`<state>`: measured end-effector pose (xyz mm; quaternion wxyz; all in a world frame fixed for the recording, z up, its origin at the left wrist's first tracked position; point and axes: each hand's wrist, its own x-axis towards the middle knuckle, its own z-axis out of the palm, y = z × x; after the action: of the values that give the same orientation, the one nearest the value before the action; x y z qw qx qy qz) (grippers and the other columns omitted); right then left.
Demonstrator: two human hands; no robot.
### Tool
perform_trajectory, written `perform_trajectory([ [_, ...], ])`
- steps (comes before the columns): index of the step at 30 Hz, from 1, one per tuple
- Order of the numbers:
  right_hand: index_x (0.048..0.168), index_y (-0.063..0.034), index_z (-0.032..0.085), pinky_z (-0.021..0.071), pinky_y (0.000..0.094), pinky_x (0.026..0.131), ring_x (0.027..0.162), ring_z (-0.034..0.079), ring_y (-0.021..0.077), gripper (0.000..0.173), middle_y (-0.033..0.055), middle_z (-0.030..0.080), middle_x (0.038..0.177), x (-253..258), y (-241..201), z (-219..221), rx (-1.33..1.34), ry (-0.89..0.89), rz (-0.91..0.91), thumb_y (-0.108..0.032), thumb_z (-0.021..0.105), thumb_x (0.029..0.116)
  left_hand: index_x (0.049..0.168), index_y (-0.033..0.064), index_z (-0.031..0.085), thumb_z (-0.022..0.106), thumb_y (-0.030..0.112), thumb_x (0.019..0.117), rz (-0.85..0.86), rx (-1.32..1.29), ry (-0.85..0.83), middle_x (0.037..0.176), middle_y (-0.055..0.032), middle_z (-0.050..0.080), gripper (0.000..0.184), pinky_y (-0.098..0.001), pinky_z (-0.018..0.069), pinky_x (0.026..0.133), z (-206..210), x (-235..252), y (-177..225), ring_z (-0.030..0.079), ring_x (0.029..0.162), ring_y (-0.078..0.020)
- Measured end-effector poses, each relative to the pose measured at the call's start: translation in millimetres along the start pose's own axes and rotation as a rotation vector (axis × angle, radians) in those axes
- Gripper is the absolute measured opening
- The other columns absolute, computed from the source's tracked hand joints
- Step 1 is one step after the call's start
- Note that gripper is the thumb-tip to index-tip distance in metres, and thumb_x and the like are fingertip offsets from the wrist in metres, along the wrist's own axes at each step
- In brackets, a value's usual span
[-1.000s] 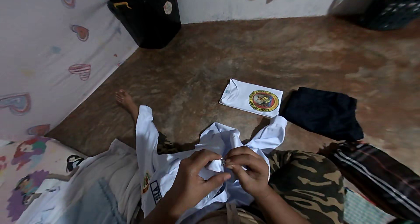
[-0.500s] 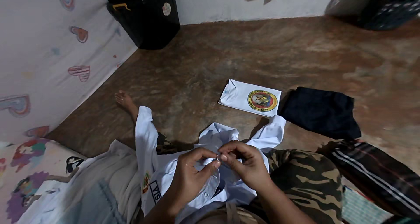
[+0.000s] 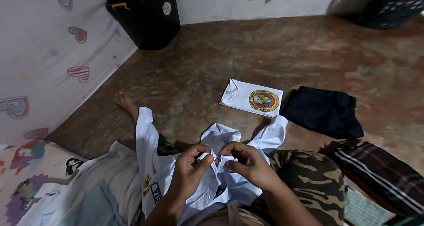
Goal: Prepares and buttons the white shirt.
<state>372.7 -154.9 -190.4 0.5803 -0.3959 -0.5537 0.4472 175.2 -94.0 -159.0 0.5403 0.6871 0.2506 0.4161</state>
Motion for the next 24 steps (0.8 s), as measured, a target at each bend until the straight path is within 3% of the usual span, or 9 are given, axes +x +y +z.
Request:
perform_trajectory([
  [8,0.103,-0.0063,0.068,0.0570,0.0223,0.078,0.088,0.066,0.0038,0.011,-0.0025,0.070,0.099,0.2,3.3,-4.2,0.145,-0.025,-0.082,-0.004,0.071,0.0919,0.107,0.0072,0.070,0.068,0.017,0.0976,0.006,-0.026,-0.021,0.099,0.0016,0.072,0.014,-0.0252,0.0599,0.081,-5.0,-0.7,-1.7,0.070,0.090,-0.0073],
  [11,0.101,-0.0065,0.060,0.0582,0.0289,0.088,0.104,0.069,0.0121,0.012,0.0060,0.072,0.114,0.8,2.9,-2.9,0.179,-0.049,-0.074,-0.002,0.067,0.0930,0.107,0.0064,0.070,0.067,0.016,0.0976,-0.010,-0.011,-0.022,0.100,0.0018,0.072,0.014,-0.0243,0.0593,0.081,-5.1,-1.4,0.1,0.069,0.091,-0.0066],
  [13,0.100,-0.0082,0.055,0.0579,0.0282,0.088,0.106,0.070,0.0119,0.014,0.0063,0.073,0.117,1.1,1.8,-1.6,0.180,-0.057,-0.069,-0.002,0.065,0.0938,0.107,0.0057,0.069,0.067,0.014,0.0974,-0.019,0.012,-0.013,0.100,0.0028,0.072,0.013,-0.0229,0.0589,0.080,-4.3,-2.3,2.6,0.069,0.091,-0.0054],
  [21,0.097,-0.0111,0.058,0.0565,0.0202,0.073,0.083,0.066,0.0023,0.018,-0.0042,0.068,0.096,1.8,4.0,0.6,0.177,-0.023,-0.044,-0.004,0.073,0.0900,0.107,0.0041,0.068,0.066,0.015,0.0981,-0.011,0.077,-0.041,0.097,0.0032,0.072,0.014,-0.0219,0.0589,0.081,-5.0,-5.3,8.8,0.069,0.089,-0.0037],
  [22,0.100,-0.0104,0.058,0.0558,0.0195,0.071,0.080,0.064,0.0015,0.021,-0.0056,0.067,0.092,2.3,3.1,0.9,0.160,-0.025,-0.036,-0.005,0.074,0.0893,0.107,0.0040,0.068,0.065,0.016,0.0984,-0.008,0.074,-0.046,0.097,0.0031,0.072,0.015,-0.0218,0.0588,0.081,-5.4,-5.2,8.5,0.068,0.089,-0.0036],
  [24,0.121,-0.0052,0.060,0.0547,0.0182,0.069,0.075,0.062,0.0005,0.037,-0.0075,0.065,0.086,3.4,1.2,0.5,0.132,-0.042,-0.020,-0.006,0.077,0.0880,0.107,0.0039,0.068,0.065,0.016,0.0988,-0.011,0.065,-0.052,0.097,0.0030,0.072,0.015,-0.0221,0.0586,0.081,-6.5,-5.2,7.3,0.068,0.089,-0.0039],
])
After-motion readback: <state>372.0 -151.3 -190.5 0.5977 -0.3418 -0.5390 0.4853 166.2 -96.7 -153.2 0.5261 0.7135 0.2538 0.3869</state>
